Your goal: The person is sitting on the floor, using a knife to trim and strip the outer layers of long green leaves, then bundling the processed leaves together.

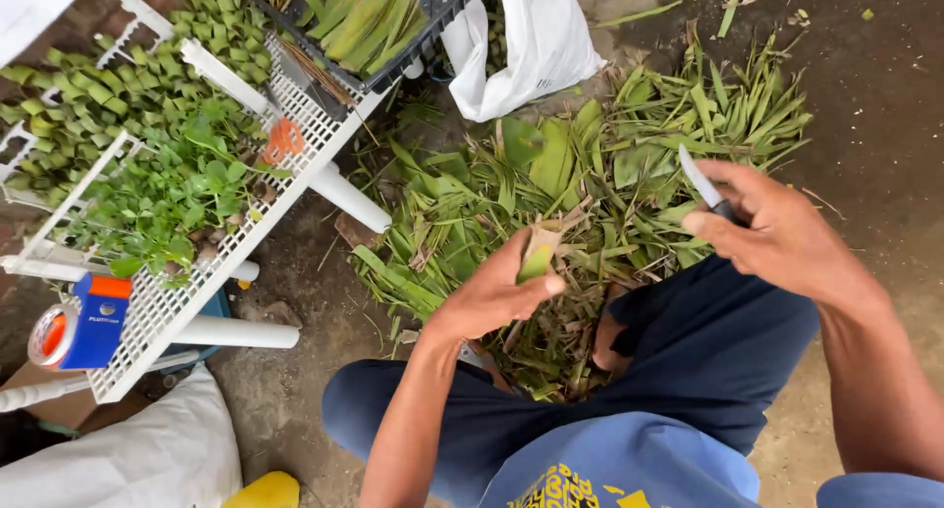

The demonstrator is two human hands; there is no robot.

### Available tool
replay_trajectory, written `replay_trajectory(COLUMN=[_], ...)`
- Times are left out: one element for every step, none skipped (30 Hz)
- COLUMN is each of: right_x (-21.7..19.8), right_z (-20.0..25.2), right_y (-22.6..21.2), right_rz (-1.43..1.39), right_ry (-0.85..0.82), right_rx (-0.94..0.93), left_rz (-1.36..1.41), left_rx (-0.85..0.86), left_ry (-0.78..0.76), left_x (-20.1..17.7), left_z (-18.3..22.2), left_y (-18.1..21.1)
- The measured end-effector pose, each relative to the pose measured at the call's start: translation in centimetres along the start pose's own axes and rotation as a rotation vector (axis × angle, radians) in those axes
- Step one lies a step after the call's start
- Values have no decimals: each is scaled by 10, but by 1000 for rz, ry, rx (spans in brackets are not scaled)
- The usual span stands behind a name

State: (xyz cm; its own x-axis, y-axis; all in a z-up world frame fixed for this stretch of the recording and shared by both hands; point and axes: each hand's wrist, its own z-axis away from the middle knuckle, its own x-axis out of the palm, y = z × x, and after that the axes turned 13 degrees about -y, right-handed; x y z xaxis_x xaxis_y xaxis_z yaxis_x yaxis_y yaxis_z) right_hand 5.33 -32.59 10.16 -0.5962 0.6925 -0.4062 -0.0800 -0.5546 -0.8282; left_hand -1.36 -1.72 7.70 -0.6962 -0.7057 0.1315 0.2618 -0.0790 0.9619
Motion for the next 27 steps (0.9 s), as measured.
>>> replay_trajectory(right_x=[2,5,7,10,14,19,24,28,33,38,46,53,61,65,68,71,71,71,71,70,68,68,69,69,69,69,70], right_z=[-3,-2,-2,-1,-3,-5,-7,-9,-12,-13,-15,-18,-21,-25,-29,-35,-34,-33,-32,-33,-34,-33,-34,-36,-37,-42,-48], right_y=[10,10,10,10,10,9,9,6,4,2,0,-2,-5,1,6,10,6,2,-2,-3,-3,-3,-1,1,3,9,15], right_rz=[12,15,12,10,14,-170,-354,-354,-396,-437,-438,-485,-531,-530,-521,-510,-506,-507,-508,-504,-502,-505,-505,-497,-488,-488,-448], right_ry=[-37,-36,-102,-168,-169,-329,-492,-489,-588,-689,-688,-663,-636,-636,-620,-603,-603,-604,-606,-609,-595,-582,-586,-566,-547,-546,-516], right_rx=[-41,-44,-104,-165,-170,-312,-451,-455,-438,-416,-418,-519,-618,-620,-629,-640,-644,-646,-648,-651,-631,-605,-603,-611,-619,-619,-625], left_rz=[136,134,187,238,235,301,366,361,357,354,352,342,331,330,334,335,331,337,343,340,348,360,363,375,387,386,396], left_rx=[105,109,167,226,230,219,209,209,205,201,200,232,263,264,241,222,225,221,217,221,216,206,206,210,214,215,221], left_ry=[-25,-23,-46,-68,-65,-54,-43,-45,-27,-9,-9,8,26,26,34,42,42,48,54,58,62,67,70,56,43,42,34], left_x=[-2,-3,-5,-6,-2,1,4,4,5,7,7,7,8,9,10,10,10,10,10,11,11,12,12,12,11,10,10], left_z=[3,4,6,8,8,7,6,5,3,2,-1,-3,-6,-7,-8,-10,-10,-11,-12,-12,-11,-10,-10,-11,-11,-12,-12], left_y=[-6,-7,-7,-8,-5,-1,3,4,4,4,1,-3,-7,-7,-6,-4,-5,-5,-6,-3,0,2,0,-2,-3,-3,-2])
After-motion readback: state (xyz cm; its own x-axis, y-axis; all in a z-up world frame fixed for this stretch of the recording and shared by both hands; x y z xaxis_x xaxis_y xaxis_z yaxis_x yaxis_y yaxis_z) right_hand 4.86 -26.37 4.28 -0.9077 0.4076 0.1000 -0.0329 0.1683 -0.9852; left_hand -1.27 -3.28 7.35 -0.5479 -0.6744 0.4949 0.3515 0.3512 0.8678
